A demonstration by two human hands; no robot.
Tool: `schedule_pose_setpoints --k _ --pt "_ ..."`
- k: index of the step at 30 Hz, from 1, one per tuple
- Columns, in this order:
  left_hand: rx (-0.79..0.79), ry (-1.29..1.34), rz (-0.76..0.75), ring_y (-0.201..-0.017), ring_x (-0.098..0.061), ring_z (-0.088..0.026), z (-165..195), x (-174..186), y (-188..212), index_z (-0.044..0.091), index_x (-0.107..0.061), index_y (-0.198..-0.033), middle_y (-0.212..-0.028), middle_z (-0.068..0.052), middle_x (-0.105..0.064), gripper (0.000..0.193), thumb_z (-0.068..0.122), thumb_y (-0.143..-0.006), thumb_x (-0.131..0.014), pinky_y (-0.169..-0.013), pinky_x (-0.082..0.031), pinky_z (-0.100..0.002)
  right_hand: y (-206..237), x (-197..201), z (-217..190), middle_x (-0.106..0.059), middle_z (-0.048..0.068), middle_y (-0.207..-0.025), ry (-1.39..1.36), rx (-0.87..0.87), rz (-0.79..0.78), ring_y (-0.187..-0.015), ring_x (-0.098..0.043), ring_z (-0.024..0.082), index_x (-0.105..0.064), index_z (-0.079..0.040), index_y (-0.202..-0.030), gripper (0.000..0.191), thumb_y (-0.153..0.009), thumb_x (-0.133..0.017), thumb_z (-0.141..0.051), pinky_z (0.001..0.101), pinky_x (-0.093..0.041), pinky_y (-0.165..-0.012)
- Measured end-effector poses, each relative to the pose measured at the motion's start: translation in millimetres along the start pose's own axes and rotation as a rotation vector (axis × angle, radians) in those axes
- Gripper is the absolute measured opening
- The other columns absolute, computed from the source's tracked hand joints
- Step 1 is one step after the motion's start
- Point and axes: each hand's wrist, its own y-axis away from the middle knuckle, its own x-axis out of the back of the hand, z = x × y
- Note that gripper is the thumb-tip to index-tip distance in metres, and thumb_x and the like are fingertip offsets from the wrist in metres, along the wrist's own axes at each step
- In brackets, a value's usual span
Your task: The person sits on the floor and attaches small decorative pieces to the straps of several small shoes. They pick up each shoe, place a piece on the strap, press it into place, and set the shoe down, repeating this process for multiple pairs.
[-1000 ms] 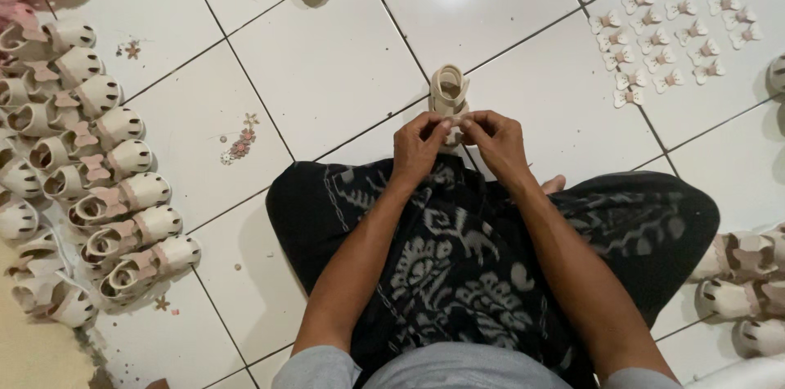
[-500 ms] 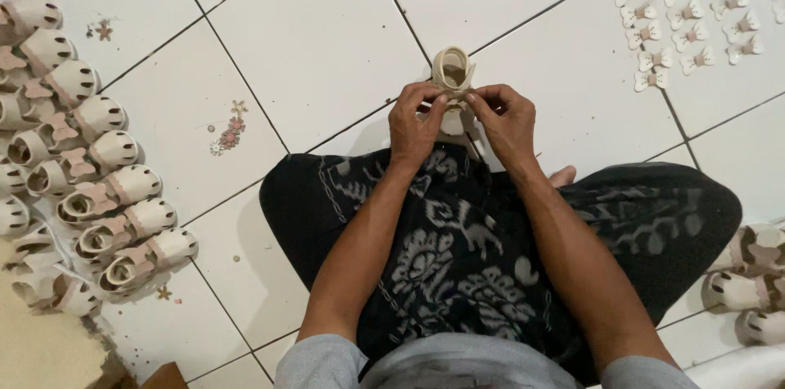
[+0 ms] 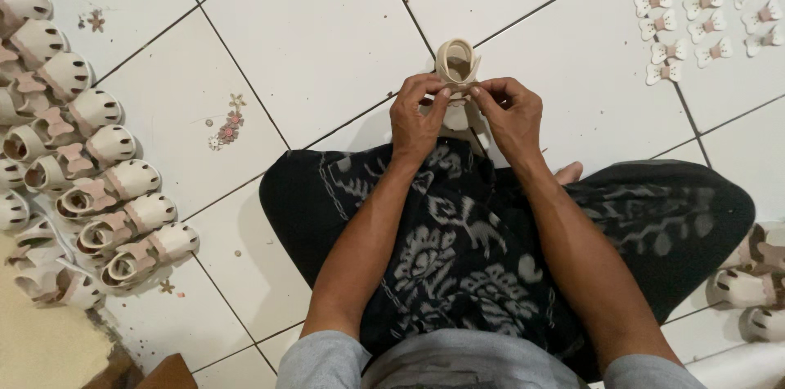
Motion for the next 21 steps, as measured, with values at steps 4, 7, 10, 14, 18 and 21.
schedule_pose_setpoints --k 4,7,10,14,18,21 --pt "0.008 -0.022 0.000 -0.102 -0.073 -0.021 1 0 -2 0.005 -0.074 -0.101 -0.116 -0.009 -0.071 0.013 0.016 -0.095 -0.075 -0.078 -0.062 -0.032 -1 -1 -1 -0.076 0.006 -0.088 0.001 -0.030 -0.002 -0.078 -0.069 0.008 -0.075 0.000 -0.105 0.018 -0.099 -0.078 -0.016 0.0205 -0.055 -0.066" --pt "0.015 -0.024 -0.005 -0.102 -0.073 -0.020 2 0 -3 0.005 -0.074 -0.102 -0.116 -0.009 -0.071 0.014 0.017 -0.095 -0.075 -0.078 -0.062 -0.032 -2 -1 -1 -0.076 0.006 -0.088 -0.053 -0.041 -0.006 -0.078 -0.069 0.008 -0.075 0.000 -0.105 0.017 -0.099 -0.077 -0.016 0.0202 -0.055 -0.067" --pt "0.013 -0.008 -0.004 -0.102 -0.073 -0.020 0 0 -2 0.005 -0.073 -0.103 -0.115 -0.009 -0.071 0.015 0.018 -0.096 -0.074 -0.079 -0.062 -0.032 -3 -1 0 -0.075 0.004 -0.084 0.014 -0.075 0.005 -0.073 -0.067 0.008 -0.075 0.000 -0.104 0.018 -0.097 -0.077 -0.017 0.0208 -0.053 -0.062" --pt "0.029 0.047 -0.002 -0.101 -0.073 -0.018 -12 -1 1 0.004 -0.071 -0.103 -0.115 -0.009 -0.071 0.015 0.018 -0.098 -0.073 -0.083 -0.061 -0.031 -1 -1 4 -0.075 0.006 -0.091 -0.046 -0.072 -0.030 -0.080 -0.067 0.009 -0.073 0.001 -0.110 0.023 -0.099 -0.078 -0.018 0.0225 -0.054 -0.067" --pt "0.114 0.126 0.080 -0.095 -0.069 -0.016 -32 -6 4 0.004 -0.071 -0.110 -0.106 -0.007 -0.072 0.022 0.024 -0.102 -0.068 -0.086 -0.058 -0.031 9 1 7 -0.073 0.012 -0.107 0.043 -0.060 0.005 -0.091 -0.068 0.013 -0.067 0.005 -0.122 0.040 -0.096 -0.081 -0.023 0.0249 -0.057 -0.074" --pt "0.395 0.071 -0.022 -0.094 -0.068 -0.013 -47 -9 6 0.006 -0.067 -0.116 -0.104 -0.005 -0.071 0.030 0.033 -0.105 -0.058 -0.083 -0.054 -0.028 15 -1 8 -0.070 0.014 -0.109 0.121 -0.293 -0.048 -0.088 -0.068 0.016 -0.060 0.005 -0.128 0.055 -0.089 -0.084 -0.026 0.0270 -0.057 -0.068"
